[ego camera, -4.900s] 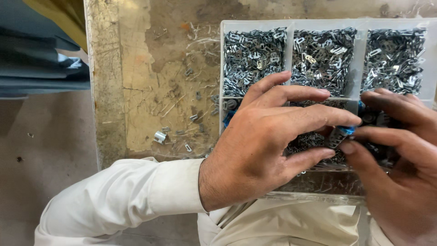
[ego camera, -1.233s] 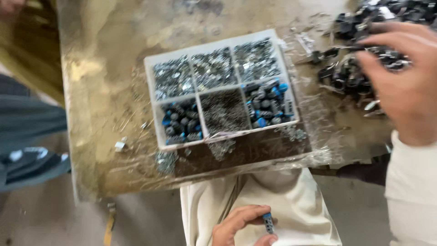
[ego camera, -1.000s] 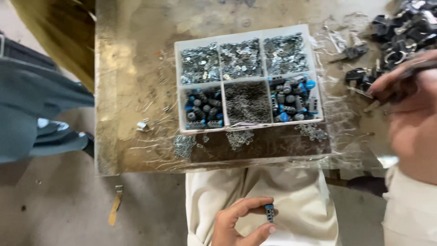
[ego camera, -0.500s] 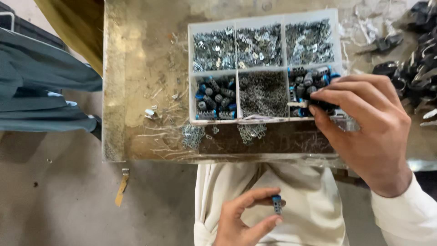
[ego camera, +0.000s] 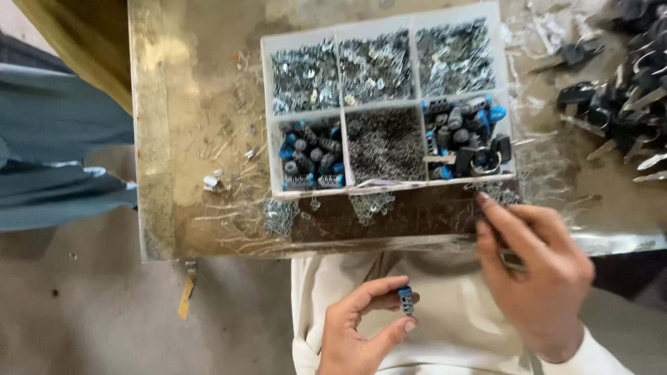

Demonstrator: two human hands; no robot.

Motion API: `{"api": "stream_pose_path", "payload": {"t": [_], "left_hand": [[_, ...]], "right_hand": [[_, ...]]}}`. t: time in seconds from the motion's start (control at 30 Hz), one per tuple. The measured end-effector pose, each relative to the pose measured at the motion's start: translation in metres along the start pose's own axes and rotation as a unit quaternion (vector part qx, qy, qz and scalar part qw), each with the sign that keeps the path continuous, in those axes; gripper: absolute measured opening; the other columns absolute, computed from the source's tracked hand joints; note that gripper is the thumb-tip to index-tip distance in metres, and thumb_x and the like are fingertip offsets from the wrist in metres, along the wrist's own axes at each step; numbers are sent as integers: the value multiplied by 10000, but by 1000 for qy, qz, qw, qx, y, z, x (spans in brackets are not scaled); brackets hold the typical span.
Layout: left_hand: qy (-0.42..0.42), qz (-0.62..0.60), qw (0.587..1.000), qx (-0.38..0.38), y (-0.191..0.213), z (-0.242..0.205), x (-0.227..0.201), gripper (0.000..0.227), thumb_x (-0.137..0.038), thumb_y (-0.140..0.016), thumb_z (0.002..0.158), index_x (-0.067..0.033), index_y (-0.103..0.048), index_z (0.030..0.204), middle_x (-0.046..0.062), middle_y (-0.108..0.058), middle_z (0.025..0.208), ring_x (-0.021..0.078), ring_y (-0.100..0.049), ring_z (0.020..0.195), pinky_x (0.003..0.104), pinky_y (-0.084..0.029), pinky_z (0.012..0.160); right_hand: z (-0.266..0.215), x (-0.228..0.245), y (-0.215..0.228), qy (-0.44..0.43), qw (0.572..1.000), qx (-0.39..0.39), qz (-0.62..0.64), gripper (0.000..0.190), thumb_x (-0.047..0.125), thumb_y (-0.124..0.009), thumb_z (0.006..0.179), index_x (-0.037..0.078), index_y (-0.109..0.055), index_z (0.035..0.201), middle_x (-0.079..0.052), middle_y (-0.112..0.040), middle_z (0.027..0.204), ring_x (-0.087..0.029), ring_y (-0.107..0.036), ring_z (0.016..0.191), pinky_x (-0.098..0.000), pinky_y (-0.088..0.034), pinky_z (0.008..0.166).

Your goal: The person assembles small metal key cylinder components by hand, inserting pins into a blue and black housing. The person repeatedly picks up pins from a compartmentalized tray and inserts them into the cylinder, then places the assembled unit back into the tray.

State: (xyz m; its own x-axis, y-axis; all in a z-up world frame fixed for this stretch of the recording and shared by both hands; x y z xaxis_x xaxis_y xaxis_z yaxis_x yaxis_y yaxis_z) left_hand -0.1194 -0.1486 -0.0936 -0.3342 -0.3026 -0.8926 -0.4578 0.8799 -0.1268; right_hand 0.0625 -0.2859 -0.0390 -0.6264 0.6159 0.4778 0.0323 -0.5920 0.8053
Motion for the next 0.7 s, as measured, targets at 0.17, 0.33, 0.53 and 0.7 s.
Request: {"api": "stream_pose_path", "payload": {"t": [0.17,0.33,0.53,0.7], "left_hand": [[-4,-22,1000,12,-3,6,-3,499,-35,-841,784,7,-697,1260,95,-809,1090,177,-768,1066,328,-587,982],[17,-39,999,-1,-3,7,-3,484,-40,-836,799,8,-699,1260,85,-802,1081,164,-762,1052,318,-594,977],[17,-99,995,5,-11,12,-9,477,15,-810,802,23,-690,1264,85,-774,1048,156,-737,1025,306,-589,939],[38,-199,979,16,-15,11,-7,493,5,-806,825,40,-660,1295,97,-755,1079,160,-719,1048,324,-581,953]], "right_hand": [[4,5,-12,12,998,39,-41,290,96,-825,835,121,-794,1122,-80,-683,993,-191,-641,700,-353,-517,635],[-2,9,-10,33,999,19,-7,365,143,-845,859,110,-778,1216,-78,-656,1050,-191,-639,780,-331,-529,678],[-6,10,-8,73,996,10,41,273,101,-872,779,89,-791,1039,-79,-677,974,-216,-660,798,-339,-539,671],[-30,13,-9,-30,979,60,192,213,107,-854,728,88,-772,923,-57,-703,942,-152,-715,787,-272,-557,657]]}}
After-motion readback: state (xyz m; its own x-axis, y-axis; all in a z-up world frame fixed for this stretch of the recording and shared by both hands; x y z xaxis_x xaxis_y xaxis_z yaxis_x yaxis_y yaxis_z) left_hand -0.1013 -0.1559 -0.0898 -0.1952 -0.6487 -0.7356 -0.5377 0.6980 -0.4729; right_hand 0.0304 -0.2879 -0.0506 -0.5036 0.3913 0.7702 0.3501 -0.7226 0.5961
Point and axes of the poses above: each hand's wrist, its own z-axis towards the middle knuckle, its own y-axis out of the back of the hand, x = y × z, the point moved 3 cm from there along z, towards the middle knuckle
